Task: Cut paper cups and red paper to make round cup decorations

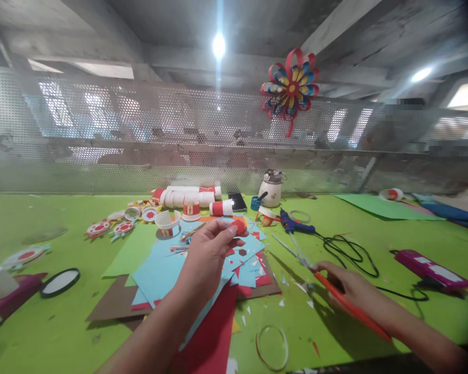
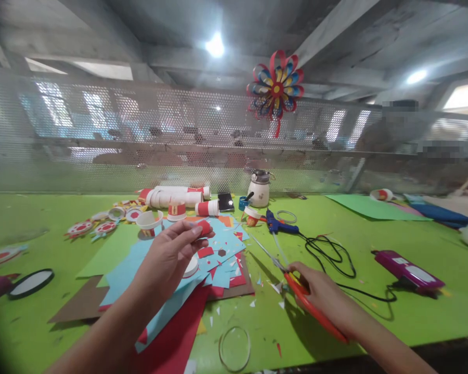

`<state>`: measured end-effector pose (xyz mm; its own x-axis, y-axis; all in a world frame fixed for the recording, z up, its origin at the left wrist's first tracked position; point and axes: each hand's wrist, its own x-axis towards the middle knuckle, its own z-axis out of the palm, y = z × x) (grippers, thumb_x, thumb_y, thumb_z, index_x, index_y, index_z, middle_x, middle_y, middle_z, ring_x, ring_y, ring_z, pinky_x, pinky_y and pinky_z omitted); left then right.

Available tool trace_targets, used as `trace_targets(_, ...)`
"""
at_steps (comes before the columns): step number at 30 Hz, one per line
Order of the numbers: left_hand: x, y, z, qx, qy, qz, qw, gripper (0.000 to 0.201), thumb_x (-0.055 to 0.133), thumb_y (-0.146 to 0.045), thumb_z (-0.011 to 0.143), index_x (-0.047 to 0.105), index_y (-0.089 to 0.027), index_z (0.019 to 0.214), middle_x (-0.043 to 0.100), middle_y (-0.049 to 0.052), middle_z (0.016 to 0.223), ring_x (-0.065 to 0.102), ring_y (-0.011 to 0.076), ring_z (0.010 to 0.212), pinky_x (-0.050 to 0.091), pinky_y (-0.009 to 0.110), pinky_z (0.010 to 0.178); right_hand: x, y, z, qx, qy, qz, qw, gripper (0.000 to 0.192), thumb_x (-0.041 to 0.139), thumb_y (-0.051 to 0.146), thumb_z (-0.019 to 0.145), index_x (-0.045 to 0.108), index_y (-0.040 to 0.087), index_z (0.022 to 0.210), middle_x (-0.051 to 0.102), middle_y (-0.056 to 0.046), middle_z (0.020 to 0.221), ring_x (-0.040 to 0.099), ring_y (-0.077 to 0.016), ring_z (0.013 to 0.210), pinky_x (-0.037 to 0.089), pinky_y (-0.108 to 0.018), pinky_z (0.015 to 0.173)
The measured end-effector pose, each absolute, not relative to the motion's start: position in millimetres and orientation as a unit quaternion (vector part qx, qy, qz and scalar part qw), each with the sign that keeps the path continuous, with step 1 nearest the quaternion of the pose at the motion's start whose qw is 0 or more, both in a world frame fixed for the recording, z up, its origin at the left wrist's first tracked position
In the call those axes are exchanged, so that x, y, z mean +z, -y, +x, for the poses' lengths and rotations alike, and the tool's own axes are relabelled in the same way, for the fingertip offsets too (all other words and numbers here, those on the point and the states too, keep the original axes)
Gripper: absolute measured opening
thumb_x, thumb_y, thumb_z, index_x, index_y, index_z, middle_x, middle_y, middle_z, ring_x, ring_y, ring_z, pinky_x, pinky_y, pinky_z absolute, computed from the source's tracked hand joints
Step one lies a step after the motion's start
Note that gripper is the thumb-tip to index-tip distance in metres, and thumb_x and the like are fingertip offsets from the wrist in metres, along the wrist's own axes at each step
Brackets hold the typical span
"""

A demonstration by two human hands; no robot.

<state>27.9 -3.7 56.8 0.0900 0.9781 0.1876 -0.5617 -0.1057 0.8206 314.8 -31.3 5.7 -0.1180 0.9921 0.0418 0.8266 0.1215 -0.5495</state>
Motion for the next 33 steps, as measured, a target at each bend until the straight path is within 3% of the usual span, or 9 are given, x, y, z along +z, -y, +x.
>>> trace_targets(2,55.6,4.4,29.6,0.613,-0.264,0.416,0.617,0.012,0.070,-0.022,0.070,0.061,-0.015,0.068,0.065,0.004,0.074,0.060,0.0142,0.069,0.047,0.029,0.067,7.6,38.0,310.2,0.276,0.690,-0.593,0.309,0.031,0.049,0.034,0.078,0.058,0.022,0.105,0.058,-0.001,0.061,0.057,-0.0188,0.053,0.041,-0.028,0.047)
trace_targets(5,53.2,4.6,31.7,0.597,-0.286,0.432,0.612,0.013,0.071,-0.025,0.070,0.062,-0.015,0.070,0.064,0.003,0.076,0.059,0.0136,0.067,0.046,0.031,0.069,10.6,48.5,297.8,0.321,0.675,-0.552,0.368,0.039,0.033,0.046,0.090,0.055,0.025,0.114,0.061,-0.005,0.068,0.061,-0.0196,0.055,0.043,-0.028,0.044)
trace_targets(8,51.4,4.7,32.3,0.583,-0.288,0.454,0.609,0.013,0.070,-0.027,0.071,0.063,-0.016,0.072,0.063,0.002,0.076,0.060,0.0142,0.070,0.046,0.032,0.073,20.0,60.9,282.2,0.328,0.698,-0.521,0.367,0.036,0.050,0.044,0.086,0.052,0.025,0.115,0.062,-0.006,0.078,0.061,-0.0200,0.066,0.047,-0.029,0.053)
trace_targets(11,50.8,5.6,32.1,0.566,-0.286,0.472,0.613,0.013,0.070,-0.026,0.071,0.062,-0.016,0.069,0.064,0.002,0.076,0.061,0.0149,0.073,0.046,0.034,0.079,31.7,70.0,269.7,0.339,0.745,-0.487,0.304,0.027,0.052,0.041,0.087,0.051,0.023,0.108,0.057,-0.004,0.083,0.058,-0.0186,0.073,0.047,-0.028,0.063)
trace_targets(14,50.6,6.6,32.2,0.558,-0.284,0.474,0.619,0.013,0.070,-0.025,0.072,0.061,-0.015,0.068,0.066,0.003,0.075,0.061,0.0157,0.075,0.045,0.036,0.083,38.0,72.8,263.2,0.338,0.769,-0.471,0.270,0.028,0.047,0.044,0.089,0.048,0.022,0.107,0.051,-0.001,0.080,0.051,-0.0156,0.069,0.042,-0.025,0.060)
trace_targets(18,50.7,6.8,33.4,0.563,-0.284,0.460,0.625,0.014,0.071,-0.023,0.069,0.060,-0.015,0.066,0.067,0.003,0.073,0.062,0.0158,0.073,0.046,0.037,0.084,40.6,74.3,259.8,0.345,0.774,-0.457,0.271,0.042,0.040,0.055,0.089,0.046,0.022,0.114,0.050,-0.001,0.077,0.045,-0.0142,0.063,0.039,-0.024,0.055)
trace_targets(33,46.8,4.6,33.6,0.568,-0.291,0.478,0.604,0.016,0.070,-0.027,0.071,0.060,-0.016,0.065,0.069,0.006,0.080,0.064,0.0190,0.076,0.045,0.039,0.083,38.9,73.6,258.6,0.288,0.791,-0.468,0.269,0.034,0.043,0.047,0.090,0.052,0.023,0.112,0.056,-0.004,0.082,0.052,-0.0180,0.072,0.040,-0.025,0.056)
